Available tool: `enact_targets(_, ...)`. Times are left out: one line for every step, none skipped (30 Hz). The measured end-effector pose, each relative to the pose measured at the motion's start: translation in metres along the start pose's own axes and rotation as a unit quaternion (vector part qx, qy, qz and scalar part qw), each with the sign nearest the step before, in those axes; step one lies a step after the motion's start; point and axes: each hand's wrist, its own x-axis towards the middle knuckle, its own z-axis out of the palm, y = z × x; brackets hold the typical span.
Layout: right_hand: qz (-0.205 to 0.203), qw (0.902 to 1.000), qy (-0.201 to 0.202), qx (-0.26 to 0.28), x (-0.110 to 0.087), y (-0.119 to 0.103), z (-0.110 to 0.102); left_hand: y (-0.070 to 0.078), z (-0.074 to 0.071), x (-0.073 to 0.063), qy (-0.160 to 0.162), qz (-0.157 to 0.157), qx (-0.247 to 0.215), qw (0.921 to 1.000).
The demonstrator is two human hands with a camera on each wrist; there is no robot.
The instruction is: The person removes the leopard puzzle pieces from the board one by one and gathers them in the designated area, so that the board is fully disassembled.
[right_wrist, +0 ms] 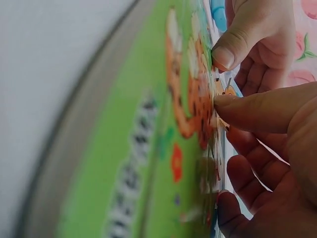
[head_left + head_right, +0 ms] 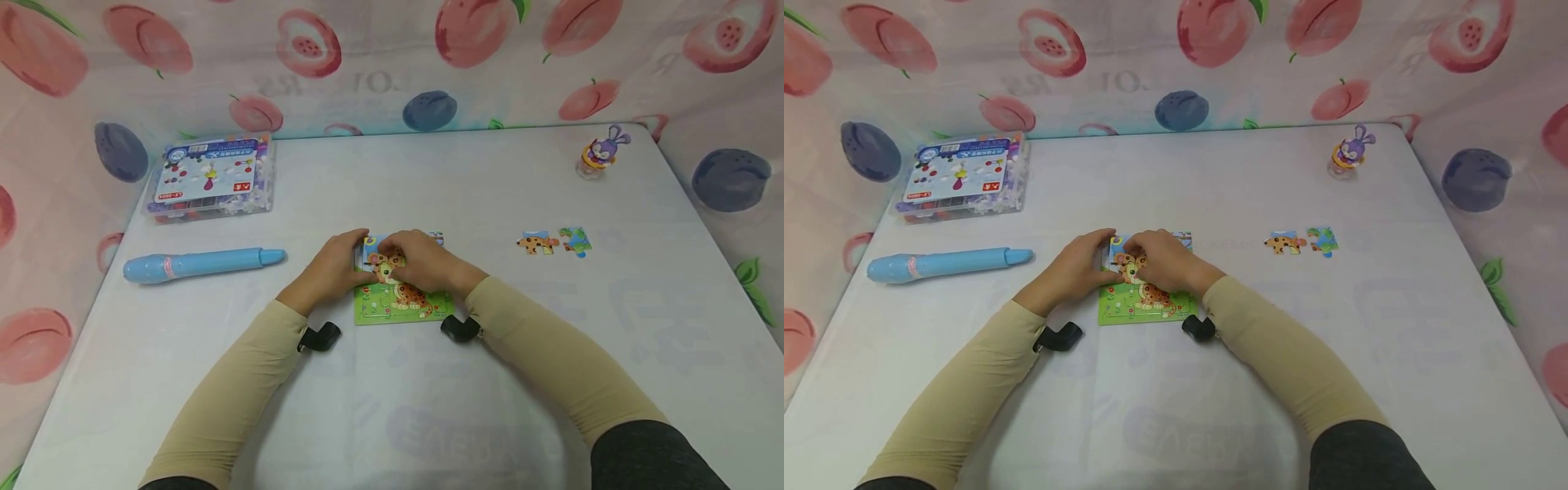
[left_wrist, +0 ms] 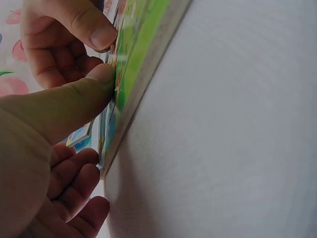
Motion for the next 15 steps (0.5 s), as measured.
enact_targets(0.001, 1.0, 0.0, 0.002, -0.0001, -0.0002, 0.0, -0.0001, 0.0, 0.0, 0.0, 0.0, 0.001, 1.0)
enact_targets(0.001, 1.0, 0.001, 0.004, -0.0001, -0.0003, 0.0, -0.0002, 0.0, 0.0, -0.001, 0.001, 0.002, 1.0)
enact_targets(0.002, 1.0, 0.003, 0.006, -0.0003, -0.0003, 0.0, -0.0005, 0.0, 0.0, -0.001, 0.002, 0.003, 1.0)
enact_targets(0.003, 1.0, 0.003, 0.007, -0.0004, -0.0006, -0.0001, -0.0005, 0.0, -0.0001, 0.0, 0.004, 0.003, 1.0)
enact_targets(0.003, 1.0, 0.004, 0.008, -0.0003, -0.0008, -0.0003, -0.0006, 0.0002, 0.0001, 0.0, 0.005, 0.003, 1.0)
enact_targets(0.004, 0.9999, 0.004, 0.01, -0.0002, -0.0009, -0.0006, -0.0006, 0.0003, 0.0002, 0.001, 0.005, 0.003, 1.0)
enact_targets(0.006, 0.9999, 0.005, 0.013, -0.0001, -0.0009, -0.0009, -0.0003, 0.0003, 0.0001, 0.001, 0.005, 0.003, 1.0)
enact_targets(0.008, 0.9999, 0.006, 0.012, 0.0001, -0.0008, -0.0011, -0.0001, 0.0004, 0.0001, 0.001, 0.004, 0.004, 1.0)
enact_targets(0.01, 0.9999, 0.007, 0.012, 0.0001, -0.0007, -0.0014, 0.0, 0.0005, 0.0001, 0.002, 0.003, 0.004, 1.0)
enact_targets(0.012, 0.9999, 0.008, 0.009, 0.0002, -0.0009, -0.0019, 0.0002, 0.0006, 0.0002, 0.002, 0.002, 0.004, 1.0)
enact_targets(0.013, 0.9999, 0.009, 0.006, 0.0003, -0.0007, -0.0022, 0.0003, 0.0005, 0.0002, 0.002, 0.001, 0.004, 1.0)
enact_targets(0.013, 0.9998, 0.011, 0.003, 0.0003, -0.0005, -0.0025, 0.0005, 0.0004, 0.0001, 0.001, 0.0, 0.005, 1.0)
enact_targets(0.012, 0.9998, 0.013, 0.0, 0.0003, -0.0001, -0.0026, 0.0006, 0.0002, -0.0001, 0.002, 0.001, 0.005, 1.0)
enact_targets(0.011, 0.9998, 0.015, -0.005, 0.0004, 0.0004, -0.0025, 0.0006, 0.0001, -0.0002, 0.002, 0.001, 0.006, 1.0)
enact_targets(0.009, 0.9998, 0.017, -0.008, 0.0003, 0.0008, -0.0027, 0.0007, 0.0, -0.0003, 0.003, 0.002, 0.005, 1.0)
